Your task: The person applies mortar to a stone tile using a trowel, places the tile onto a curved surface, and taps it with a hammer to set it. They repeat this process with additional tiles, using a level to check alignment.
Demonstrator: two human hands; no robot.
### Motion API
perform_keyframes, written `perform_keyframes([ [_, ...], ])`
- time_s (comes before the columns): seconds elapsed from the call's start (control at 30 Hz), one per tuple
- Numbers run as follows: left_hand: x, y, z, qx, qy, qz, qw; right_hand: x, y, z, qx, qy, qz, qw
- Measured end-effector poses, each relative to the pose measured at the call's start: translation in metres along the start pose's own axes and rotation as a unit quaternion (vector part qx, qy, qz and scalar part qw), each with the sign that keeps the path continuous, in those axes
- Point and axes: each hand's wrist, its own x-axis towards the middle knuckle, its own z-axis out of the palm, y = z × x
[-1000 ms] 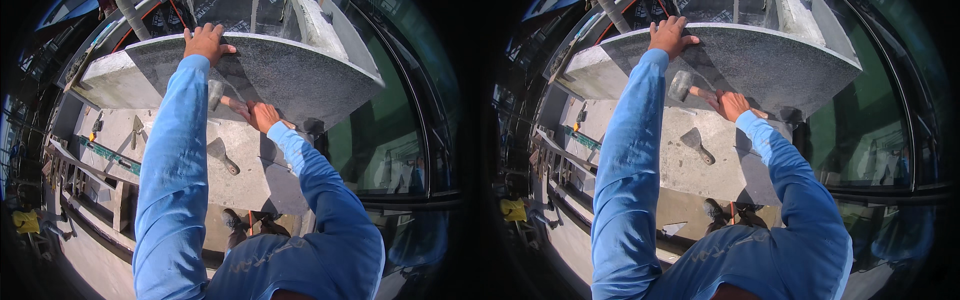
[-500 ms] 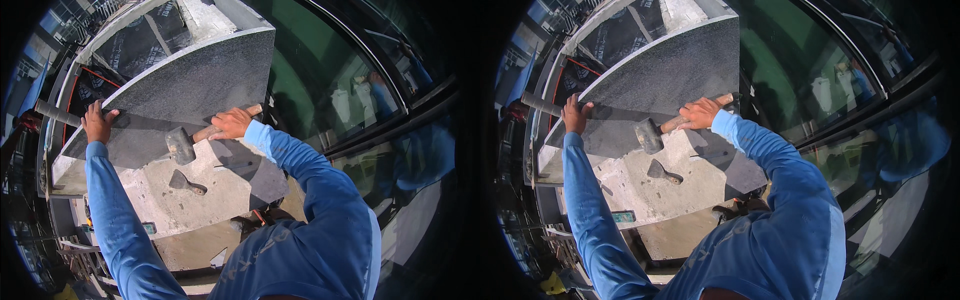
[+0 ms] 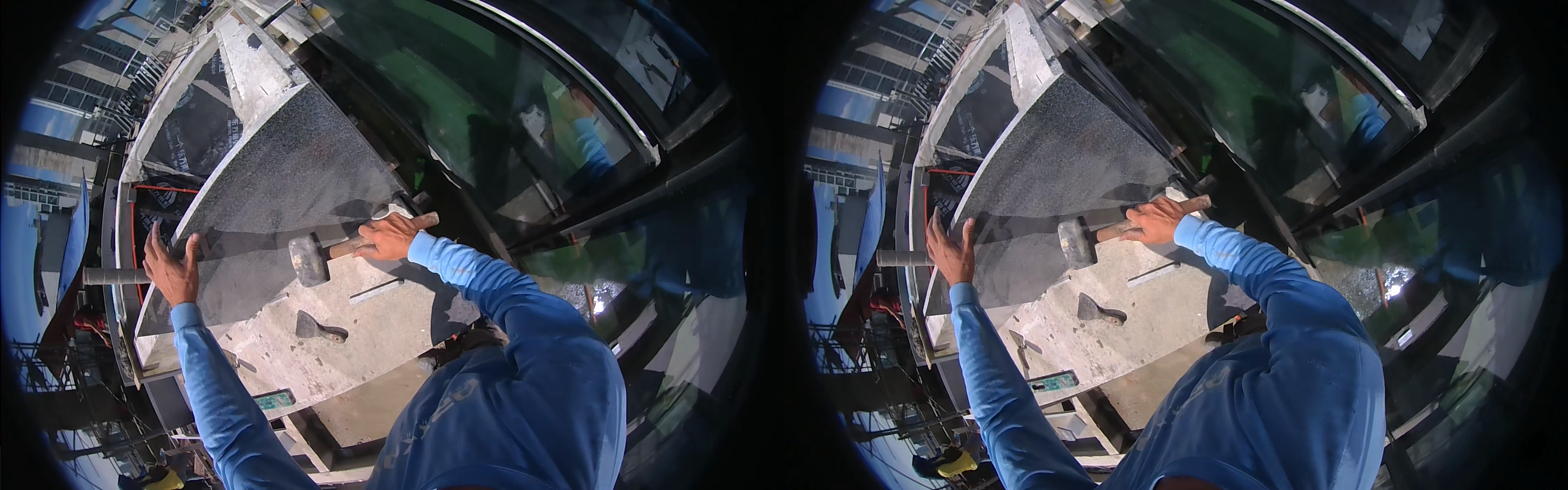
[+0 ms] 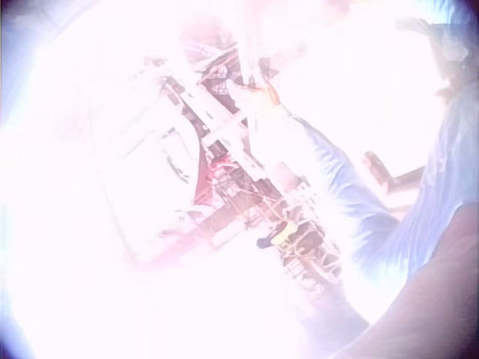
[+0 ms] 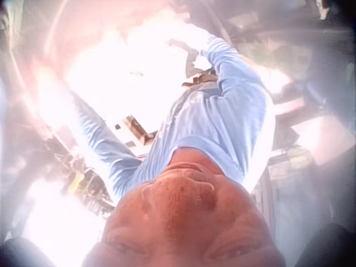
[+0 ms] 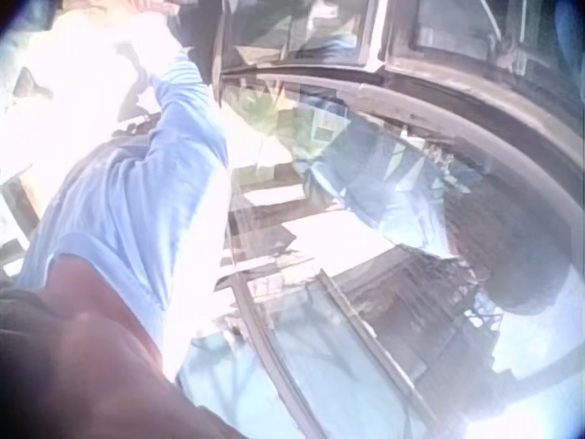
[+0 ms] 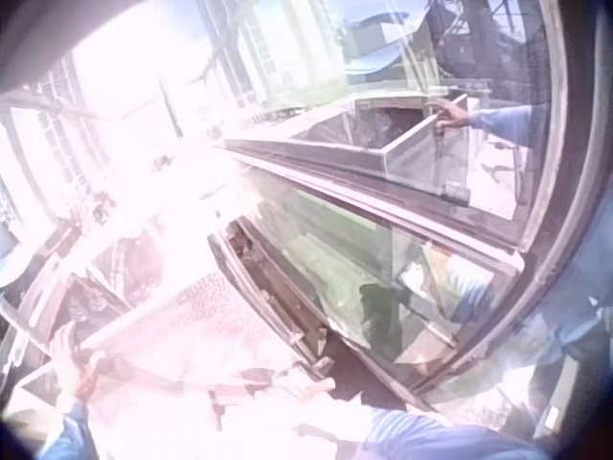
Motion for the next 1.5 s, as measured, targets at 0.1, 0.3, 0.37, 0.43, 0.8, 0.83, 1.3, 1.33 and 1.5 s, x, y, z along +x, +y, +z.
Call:
perform_keyframes([
  [0.1, 0.036, 0.105, 0.010, -0.021, 0.089, 0.148, 0.985, 0.004, 0.034, -0.021, -0.003, 0.125, -0.083, 0.989],
  [0.3, 0.053, 0.144, -0.007, -0.024, -0.042, 0.034, 0.998, 0.047, 0.051, -0.049, 0.024, 0.124, -0.070, 0.990],
  [0.37, 0.053, 0.138, -0.005, -0.025, -0.042, 0.050, 0.998, 0.047, 0.046, -0.046, 0.093, 0.115, -0.051, 0.988],
  [0.43, 0.052, 0.133, -0.003, -0.024, -0.051, 0.048, 0.997, 0.042, 0.044, -0.039, 0.182, 0.105, -0.051, 0.976],
  [0.8, 0.048, 0.130, -0.002, -0.024, -0.031, 0.055, 0.998, 0.039, 0.052, -0.044, 0.122, 0.173, -0.107, 0.971],
  [0.83, 0.048, 0.129, 0.000, -0.017, -0.033, 0.048, 0.998, 0.040, 0.053, -0.046, 0.093, 0.162, -0.116, 0.976],
  [1.3, 0.040, 0.122, 0.011, 0.025, -0.068, 0.016, 0.997, 0.041, 0.042, 0.015, 0.169, 0.039, 0.036, 0.984],
  [1.33, 0.040, 0.120, 0.014, 0.024, -0.042, 0.029, 0.998, 0.035, 0.033, 0.019, 0.170, 0.050, 0.042, 0.983],
  [1.5, 0.040, 0.109, 0.022, 0.028, -0.042, 0.030, 0.998, 0.031, 0.040, 0.024, 0.072, 0.221, -0.062, 0.971],
])
